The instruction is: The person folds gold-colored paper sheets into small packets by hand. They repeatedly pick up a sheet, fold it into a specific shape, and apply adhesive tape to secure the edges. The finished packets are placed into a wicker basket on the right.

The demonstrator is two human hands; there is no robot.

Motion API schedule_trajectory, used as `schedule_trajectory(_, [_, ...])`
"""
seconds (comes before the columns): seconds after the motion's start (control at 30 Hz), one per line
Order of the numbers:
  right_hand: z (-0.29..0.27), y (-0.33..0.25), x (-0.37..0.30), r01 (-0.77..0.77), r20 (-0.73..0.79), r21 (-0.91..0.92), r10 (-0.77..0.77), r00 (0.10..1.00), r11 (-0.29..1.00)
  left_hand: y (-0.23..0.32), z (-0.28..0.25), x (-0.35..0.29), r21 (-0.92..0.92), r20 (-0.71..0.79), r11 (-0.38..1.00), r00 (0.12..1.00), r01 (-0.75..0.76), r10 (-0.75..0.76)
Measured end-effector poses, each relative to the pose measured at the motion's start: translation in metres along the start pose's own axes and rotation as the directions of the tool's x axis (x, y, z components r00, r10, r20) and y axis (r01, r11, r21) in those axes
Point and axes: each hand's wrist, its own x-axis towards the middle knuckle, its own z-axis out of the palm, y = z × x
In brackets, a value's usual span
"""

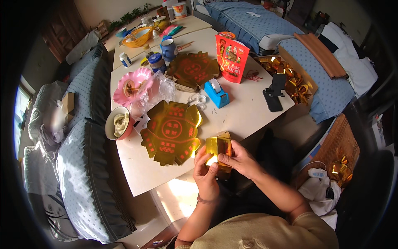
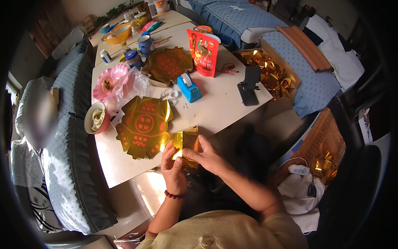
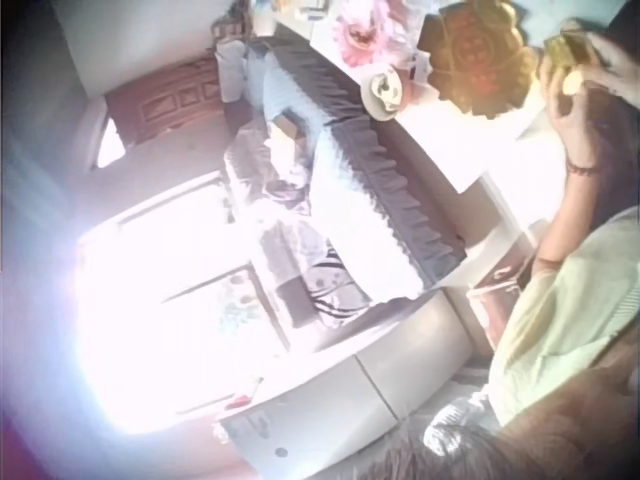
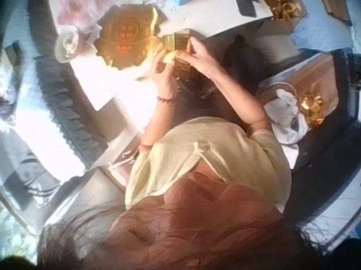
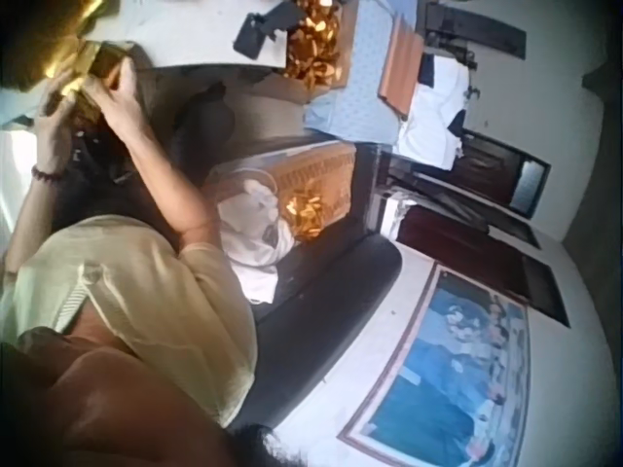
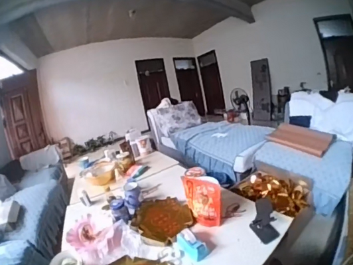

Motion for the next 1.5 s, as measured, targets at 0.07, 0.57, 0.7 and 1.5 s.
schedule_trajectory(0.07, [0.006, -0.016, -0.006, -0.1, 0.012, 0.04, 0.099, 0.995, 0.994, 0.002, -0.003, -0.003, -0.185, -0.054, 0.977, 0.992, 0.105, -0.117])
schedule_trajectory(0.57, [-0.035, -0.055, -0.046, 0.279, -0.199, -0.8, -0.673, 0.712, 0.532, 0.014, -0.014, 0.001, -0.723, 0.224, 0.438, 0.781, 0.534, -0.583])
schedule_trajectory(0.7, [-0.064, -0.056, -0.053, 0.331, -0.029, -0.88, -0.734, 0.678, 0.341, 0.012, 0.001, -0.012, -0.689, 0.123, 0.46, 0.716, 0.56, -0.687])
schedule_trajectory(1.5, [-0.124, -0.056, -0.143, 0.04, -0.356, -0.671, -0.369, 0.859, 0.74, -0.034, 0.035, -0.038, -0.629, 0.19, 0.24, 0.446, 0.739, -0.875])
